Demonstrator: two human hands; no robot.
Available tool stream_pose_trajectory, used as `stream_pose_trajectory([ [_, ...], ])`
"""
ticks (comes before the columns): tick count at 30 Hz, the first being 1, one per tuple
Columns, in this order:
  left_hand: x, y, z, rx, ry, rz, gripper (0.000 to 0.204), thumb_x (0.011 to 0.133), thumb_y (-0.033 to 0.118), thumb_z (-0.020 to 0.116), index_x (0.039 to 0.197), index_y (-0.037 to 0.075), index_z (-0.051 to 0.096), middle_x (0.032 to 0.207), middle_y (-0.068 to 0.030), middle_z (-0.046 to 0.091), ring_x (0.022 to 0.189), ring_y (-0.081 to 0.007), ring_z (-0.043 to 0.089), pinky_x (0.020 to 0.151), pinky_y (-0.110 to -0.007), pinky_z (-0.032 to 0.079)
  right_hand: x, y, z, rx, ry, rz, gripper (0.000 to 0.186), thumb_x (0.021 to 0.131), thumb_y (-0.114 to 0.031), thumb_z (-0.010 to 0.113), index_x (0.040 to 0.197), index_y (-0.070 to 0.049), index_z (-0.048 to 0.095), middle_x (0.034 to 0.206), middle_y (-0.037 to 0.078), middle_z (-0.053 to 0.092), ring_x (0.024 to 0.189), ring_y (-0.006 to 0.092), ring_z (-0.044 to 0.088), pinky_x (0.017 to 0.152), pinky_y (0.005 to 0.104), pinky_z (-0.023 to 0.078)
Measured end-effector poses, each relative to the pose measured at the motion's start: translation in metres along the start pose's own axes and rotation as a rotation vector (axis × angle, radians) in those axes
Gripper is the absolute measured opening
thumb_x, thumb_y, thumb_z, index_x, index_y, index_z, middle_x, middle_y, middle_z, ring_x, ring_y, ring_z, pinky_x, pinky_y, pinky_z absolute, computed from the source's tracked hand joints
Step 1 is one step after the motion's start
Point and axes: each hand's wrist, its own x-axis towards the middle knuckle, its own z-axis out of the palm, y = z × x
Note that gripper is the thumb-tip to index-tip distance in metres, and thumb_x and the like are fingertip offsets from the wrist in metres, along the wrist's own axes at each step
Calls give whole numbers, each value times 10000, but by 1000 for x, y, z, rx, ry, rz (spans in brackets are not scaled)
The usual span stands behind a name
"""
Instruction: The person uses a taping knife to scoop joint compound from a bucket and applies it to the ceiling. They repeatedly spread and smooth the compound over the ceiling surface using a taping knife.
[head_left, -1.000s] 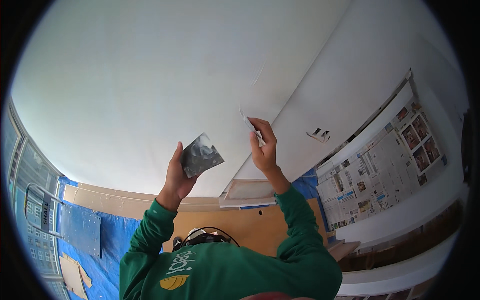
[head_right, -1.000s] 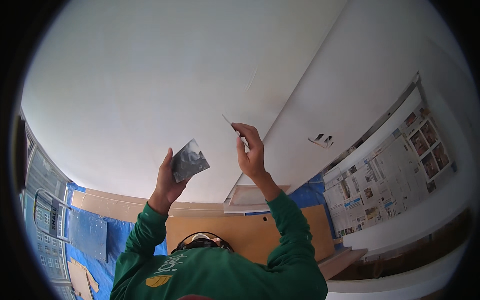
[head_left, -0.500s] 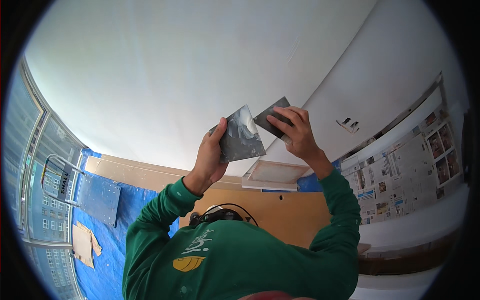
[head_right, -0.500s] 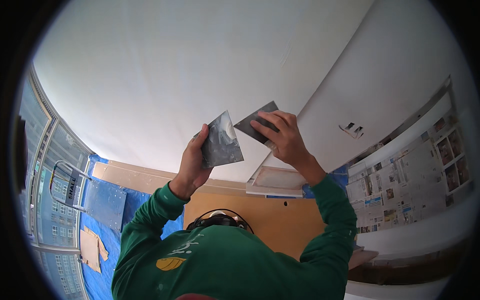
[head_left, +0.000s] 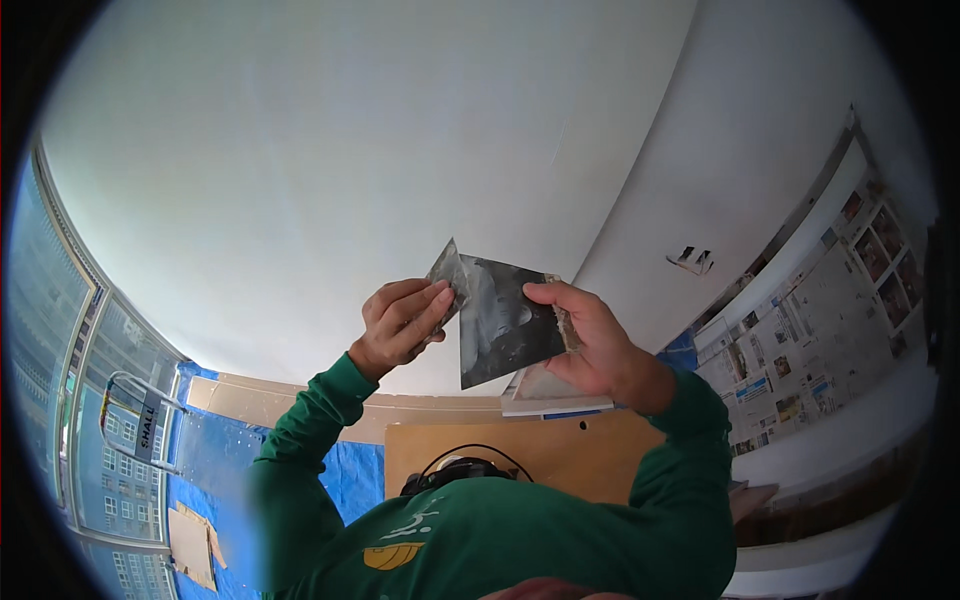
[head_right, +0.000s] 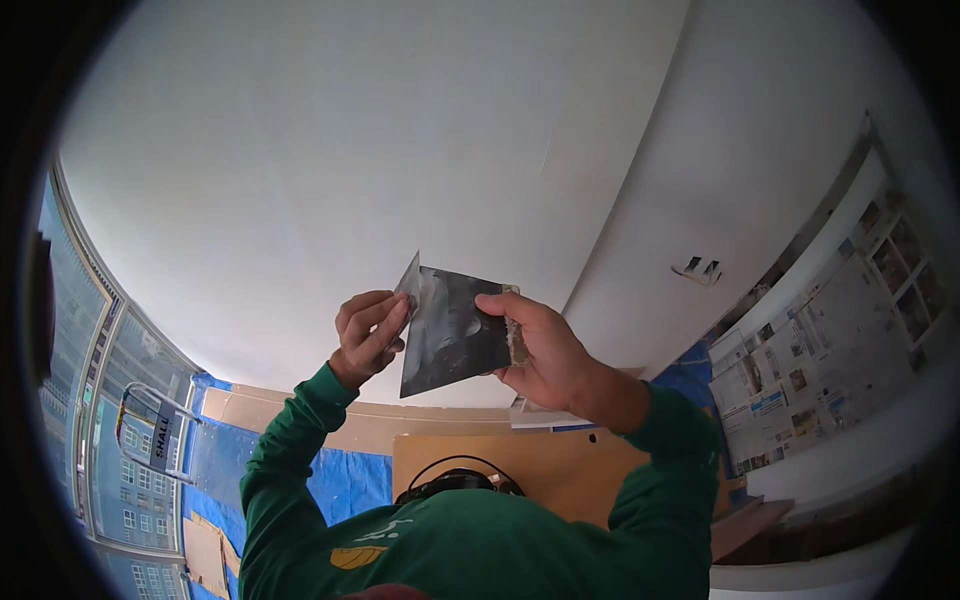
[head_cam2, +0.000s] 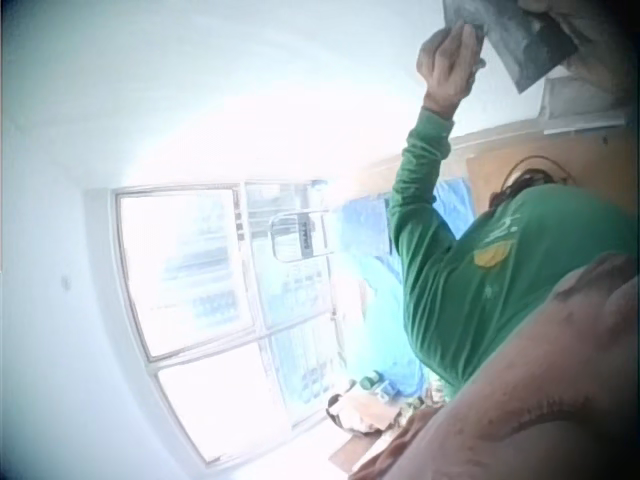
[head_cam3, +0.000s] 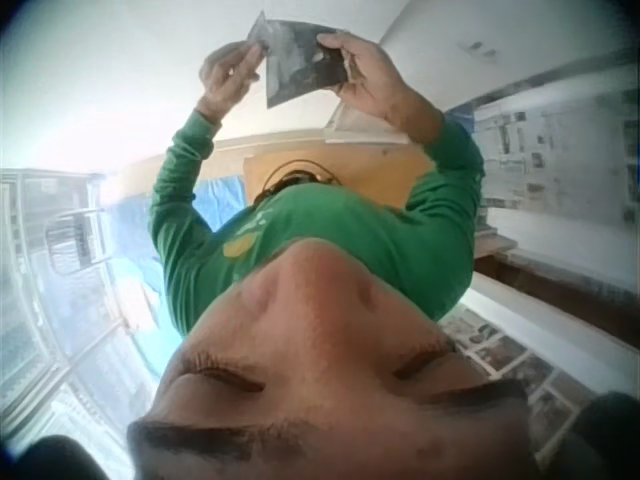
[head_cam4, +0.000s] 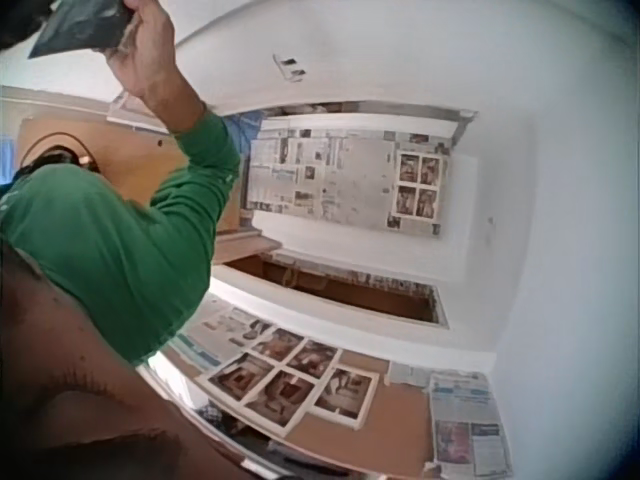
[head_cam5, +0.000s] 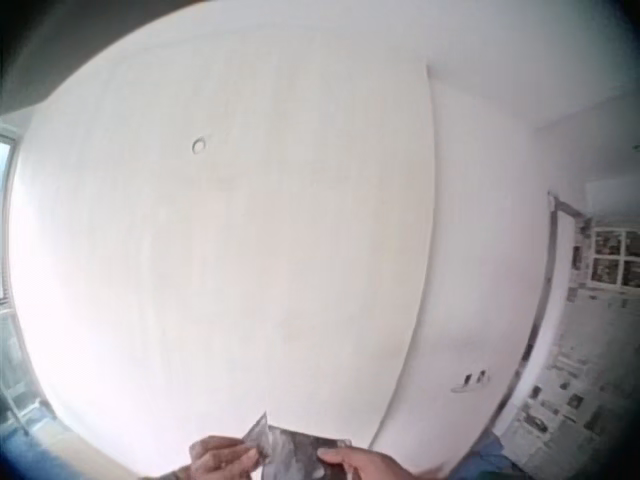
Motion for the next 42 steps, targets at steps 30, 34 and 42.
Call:
stream_pose_trajectory([
  [30,-292,152,-81,94,127,-1439,342,1071,204,514,1305,3,663,984,-171,651,859,-234,622,723,-363,527,92,-476,90,-2408,890,-1770,341,933,-43,565,1214,-154,722,1208,50,686,1072,310,629,934,451,520],
  [34,-286,132,-77,236,-91,-1515,308,1041,150,502,1239,-43,638,1108,-184,608,1051,-357,562,926,-440,445,97,-471,78,-2443,917,-1733,407,895,-12,581,1250,-167,706,1227,35,679,1077,293,621,910,450,509],
  [42,-264,81,-63,15,-86,-1509,327,1065,172,465,1257,-34,632,1130,-173,600,1067,-335,555,925,-430,451,134,-368,6,-2370,921,-1652,542,777,43,655,1290,-130,680,1243,15,646,1092,264,584,895,425,434],
])
